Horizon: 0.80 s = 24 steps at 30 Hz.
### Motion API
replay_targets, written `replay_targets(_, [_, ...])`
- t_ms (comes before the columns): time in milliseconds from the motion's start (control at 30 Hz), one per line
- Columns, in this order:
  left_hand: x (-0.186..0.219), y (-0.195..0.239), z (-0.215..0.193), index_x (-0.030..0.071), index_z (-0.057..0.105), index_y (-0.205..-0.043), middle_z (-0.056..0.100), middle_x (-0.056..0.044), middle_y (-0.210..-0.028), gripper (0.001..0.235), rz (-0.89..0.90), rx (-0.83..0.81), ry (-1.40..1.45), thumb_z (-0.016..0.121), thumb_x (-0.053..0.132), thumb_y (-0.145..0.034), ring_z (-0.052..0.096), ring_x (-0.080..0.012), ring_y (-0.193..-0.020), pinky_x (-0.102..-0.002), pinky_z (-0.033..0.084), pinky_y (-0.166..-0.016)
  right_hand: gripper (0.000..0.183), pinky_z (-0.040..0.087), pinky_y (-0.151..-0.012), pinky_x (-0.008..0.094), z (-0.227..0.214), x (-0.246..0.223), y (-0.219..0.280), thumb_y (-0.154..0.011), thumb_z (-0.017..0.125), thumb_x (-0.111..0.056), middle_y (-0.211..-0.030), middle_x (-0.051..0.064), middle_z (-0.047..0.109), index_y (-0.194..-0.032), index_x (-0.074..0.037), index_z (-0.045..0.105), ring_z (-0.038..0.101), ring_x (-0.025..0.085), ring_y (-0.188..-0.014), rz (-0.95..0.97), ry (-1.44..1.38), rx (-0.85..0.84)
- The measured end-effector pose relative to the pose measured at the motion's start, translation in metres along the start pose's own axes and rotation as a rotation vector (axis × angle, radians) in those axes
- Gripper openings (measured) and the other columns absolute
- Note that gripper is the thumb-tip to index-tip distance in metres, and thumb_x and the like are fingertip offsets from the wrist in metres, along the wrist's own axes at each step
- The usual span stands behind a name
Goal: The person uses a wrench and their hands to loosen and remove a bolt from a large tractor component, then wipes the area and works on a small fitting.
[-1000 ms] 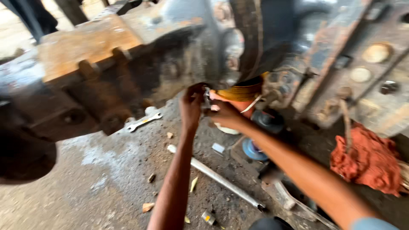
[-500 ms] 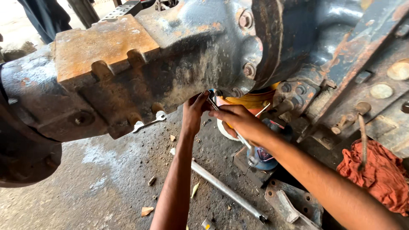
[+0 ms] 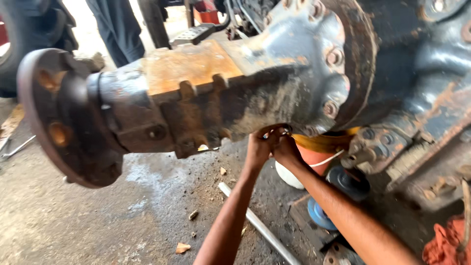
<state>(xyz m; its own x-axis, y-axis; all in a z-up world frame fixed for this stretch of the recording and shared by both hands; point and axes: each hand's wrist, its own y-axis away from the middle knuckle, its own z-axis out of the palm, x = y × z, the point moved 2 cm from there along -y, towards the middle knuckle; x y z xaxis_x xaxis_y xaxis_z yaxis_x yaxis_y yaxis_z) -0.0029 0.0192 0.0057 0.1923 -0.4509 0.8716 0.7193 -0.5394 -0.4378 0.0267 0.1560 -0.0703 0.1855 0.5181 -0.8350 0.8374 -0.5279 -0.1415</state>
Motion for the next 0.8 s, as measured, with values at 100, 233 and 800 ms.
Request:
replay_targets(100, [0.013, 0.009, -0.003, 0.003, 0.079, -0.114, 0.076, -0.004, -0.092, 0.023, 0.073, 0.02, -0.151, 0.072, 0.016, -0.097, 0.061, -0.0038, -0.081, -0.025, 0.054, -0.072, 0.017, 0.053, -0.07, 0.041, 0.016, 0.016, -0.019, -0.094, 0.052, -0.008, -0.095, 0.012, 0.066, -0.105, 0.002, 0.06, 0.062, 0.025, -0.092, -0.264, -0.033, 0.192])
replay_targets(233, [0.023, 0.008, 0.0, 0.003, 0.079, -0.113, 0.075, -0.008, -0.087, 0.024, -0.045, 0.046, -0.199, 0.072, 0.018, -0.095, 0.06, -0.006, -0.075, -0.027, 0.052, -0.066, 0.02, 0.051, -0.073, 0.041, 0.002, 0.004, 0.015, -0.098, 0.056, -0.015, -0.089, 0.017, 0.066, -0.101, 0.005, 0.061, 0.067, 0.031, -0.088, -0.215, 0.049, -0.029])
replay_targets(800, [-0.043, -0.018, -0.003, -0.004, 0.072, -0.113, 0.075, -0.007, -0.098, 0.029, -0.151, -0.089, 0.23, 0.056, 0.015, -0.098, 0.069, -0.0152, -0.086, -0.03, 0.057, -0.079, 0.03, 0.038, -0.042, 0.03, -0.099, -0.129, 0.127, -0.101, 0.06, -0.034, -0.059, 0.001, 0.056, -0.111, -0.006, 0.065, 0.052, 0.01, -0.044, 0.029, -0.262, -0.308])
